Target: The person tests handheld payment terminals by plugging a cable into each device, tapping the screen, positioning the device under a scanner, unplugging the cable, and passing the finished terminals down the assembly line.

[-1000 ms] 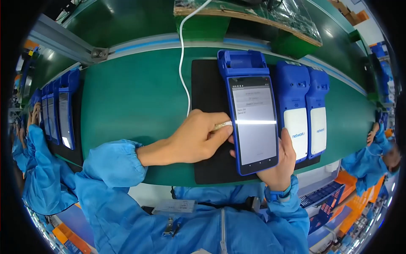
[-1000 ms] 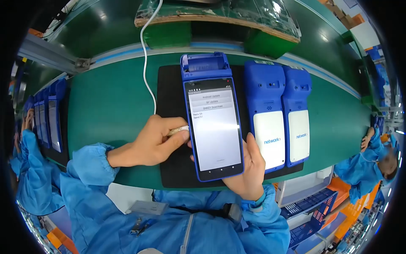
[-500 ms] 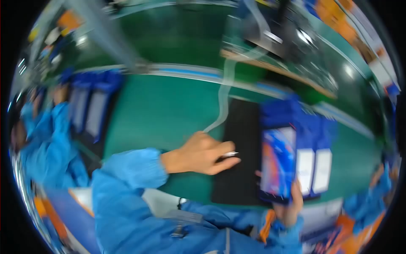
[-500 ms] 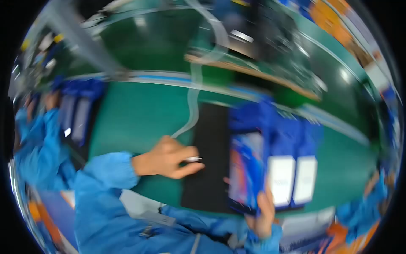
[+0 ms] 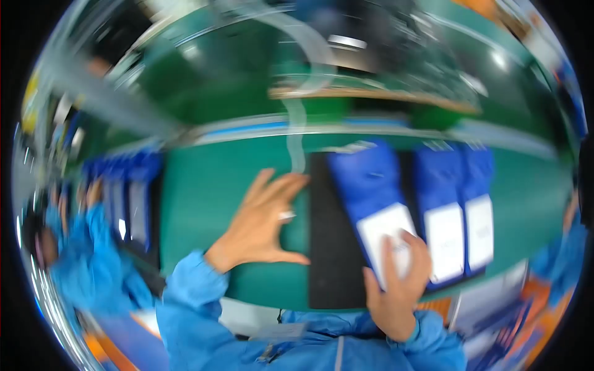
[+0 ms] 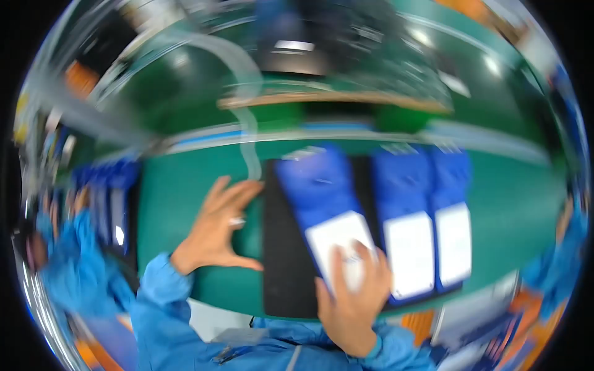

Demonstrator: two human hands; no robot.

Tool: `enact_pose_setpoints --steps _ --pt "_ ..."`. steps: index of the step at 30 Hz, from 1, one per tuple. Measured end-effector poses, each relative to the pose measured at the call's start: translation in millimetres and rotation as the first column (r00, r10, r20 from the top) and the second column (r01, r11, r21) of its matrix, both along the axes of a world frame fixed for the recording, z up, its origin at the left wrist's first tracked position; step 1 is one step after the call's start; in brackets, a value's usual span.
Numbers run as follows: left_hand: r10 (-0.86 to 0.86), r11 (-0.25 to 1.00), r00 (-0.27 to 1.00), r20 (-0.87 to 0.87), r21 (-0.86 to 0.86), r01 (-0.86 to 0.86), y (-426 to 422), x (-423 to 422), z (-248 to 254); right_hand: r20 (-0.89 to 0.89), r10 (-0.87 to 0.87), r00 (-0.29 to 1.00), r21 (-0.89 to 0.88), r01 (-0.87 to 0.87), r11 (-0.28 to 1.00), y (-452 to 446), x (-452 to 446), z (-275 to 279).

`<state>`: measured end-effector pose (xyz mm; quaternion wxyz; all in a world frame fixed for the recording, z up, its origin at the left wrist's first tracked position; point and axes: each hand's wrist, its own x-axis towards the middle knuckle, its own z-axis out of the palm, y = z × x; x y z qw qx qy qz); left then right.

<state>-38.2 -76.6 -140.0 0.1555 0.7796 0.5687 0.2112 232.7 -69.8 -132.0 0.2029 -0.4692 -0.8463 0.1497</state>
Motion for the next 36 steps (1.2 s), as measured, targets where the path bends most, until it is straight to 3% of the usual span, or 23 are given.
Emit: enact_pose_setpoints --steps 2,5,9,15,20,23,25,30,32,33,34,35,36 --pt "-0.032 0.996 0.997 -0.066 0.079 0.038 6 2 -5 -0.004 -0.004 1.000 0.013 0.004 1.000 6 7 -4" --pt "-0.066 0.996 0.991 -0.118 0.049 0.072 18 19 -3 -0.064 -0.027 0.998 -0.029 0.026 0.999 15 22 -6" --pt "-0.092 0.993 0.994 -0.063 0.064 0.096 34 53 -12 -0.227 -0.004 0.974 -0.022 -0.001 1.000 21 73 -14" --pt "-0.187 0.977 0.982 -0.022 0.100 0.189 81 121 -12 -0.372 -0.205 0.905 0.234 0.305 0.923 29 165 -23" --pt "-0.229 0.967 0.973 0.008 0.115 0.226 128 229 -16 -0.613 -0.251 0.749 0.170 0.435 0.884 23 177 -56" --pt "-0.290 0.929 0.956 0.043 0.251 0.271 165 300 -29 -0.604 -0.291 0.742 0.294 0.546 0.784 27 169 -72" --pt "-0.336 0.907 0.934 0.121 0.310 0.286 198 347 -32 -0.681 -0.384 0.624 0.174 0.646 0.743 21 163 -75" --pt "-0.276 0.935 0.907 0.319 0.308 0.176 248 438 -35 -0.685 -0.366 0.630 0.165 0.623 0.764 26 153 -67" --pt "-0.246 0.917 0.911 0.332 0.384 0.108 249 452 -36 -0.635 -0.462 0.619 0.046 0.628 0.777 22 156 -76" --pt "-0.309 0.900 0.880 0.362 0.409 0.148 251 455 -44 -0.594 -0.454 0.664 0.041 0.589 0.807 22 159 -74" --pt "-0.240 0.886 0.858 0.455 0.464 0.002 252 462 -53 -0.550 -0.426 0.719 0.034 0.529 0.848 24 166 -72" --pt "-0.398 0.790 0.887 0.233 0.579 0.202 263 459 -61 -0.565 -0.396 0.724 -0.049 0.450 0.892 29 191 -87" --pt "-0.274 0.770 0.958 0.088 0.616 0.163 252 451 -54 -0.560 -0.392 0.730 -0.142 0.381 0.913 41 209 -93"
